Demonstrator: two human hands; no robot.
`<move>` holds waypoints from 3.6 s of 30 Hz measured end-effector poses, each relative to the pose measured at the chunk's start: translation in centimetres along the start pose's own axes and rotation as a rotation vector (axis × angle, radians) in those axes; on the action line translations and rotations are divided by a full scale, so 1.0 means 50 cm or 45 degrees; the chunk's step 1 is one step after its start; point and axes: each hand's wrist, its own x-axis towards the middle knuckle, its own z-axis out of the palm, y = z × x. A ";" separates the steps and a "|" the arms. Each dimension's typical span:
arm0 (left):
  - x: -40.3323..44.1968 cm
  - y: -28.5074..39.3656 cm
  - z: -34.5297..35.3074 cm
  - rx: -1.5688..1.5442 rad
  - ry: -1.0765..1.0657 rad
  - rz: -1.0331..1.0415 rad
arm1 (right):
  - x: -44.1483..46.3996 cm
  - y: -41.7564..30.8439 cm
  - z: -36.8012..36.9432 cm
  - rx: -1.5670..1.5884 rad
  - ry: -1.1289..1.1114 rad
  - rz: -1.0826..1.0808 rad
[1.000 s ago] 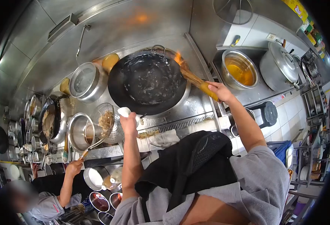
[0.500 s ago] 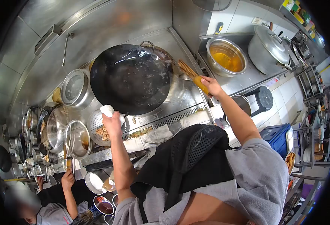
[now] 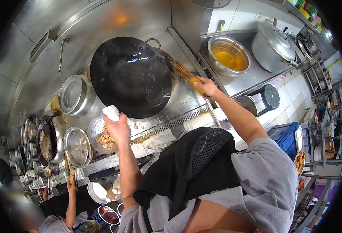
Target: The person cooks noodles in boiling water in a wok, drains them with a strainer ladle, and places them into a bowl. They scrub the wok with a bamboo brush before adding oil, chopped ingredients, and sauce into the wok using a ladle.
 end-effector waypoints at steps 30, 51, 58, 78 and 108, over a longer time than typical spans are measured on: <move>0.015 -0.233 0.099 -0.544 -0.312 -0.779 | 0.096 -0.366 0.060 0.773 -0.238 -0.479; -0.080 -0.221 0.283 -0.998 -0.100 -0.669 | 0.230 -0.219 0.400 -1.381 -0.999 -0.586; -0.083 -0.258 0.293 -1.018 -0.314 -0.779 | 0.451 -0.432 0.175 -1.370 0.437 -0.388; -0.073 -0.206 0.244 -1.200 -0.415 -0.908 | 0.411 -0.444 0.172 -0.999 0.681 -0.338; -0.246 -0.455 -0.026 0.439 -0.452 -0.388 | 0.273 -0.139 0.592 -0.498 -0.816 -0.372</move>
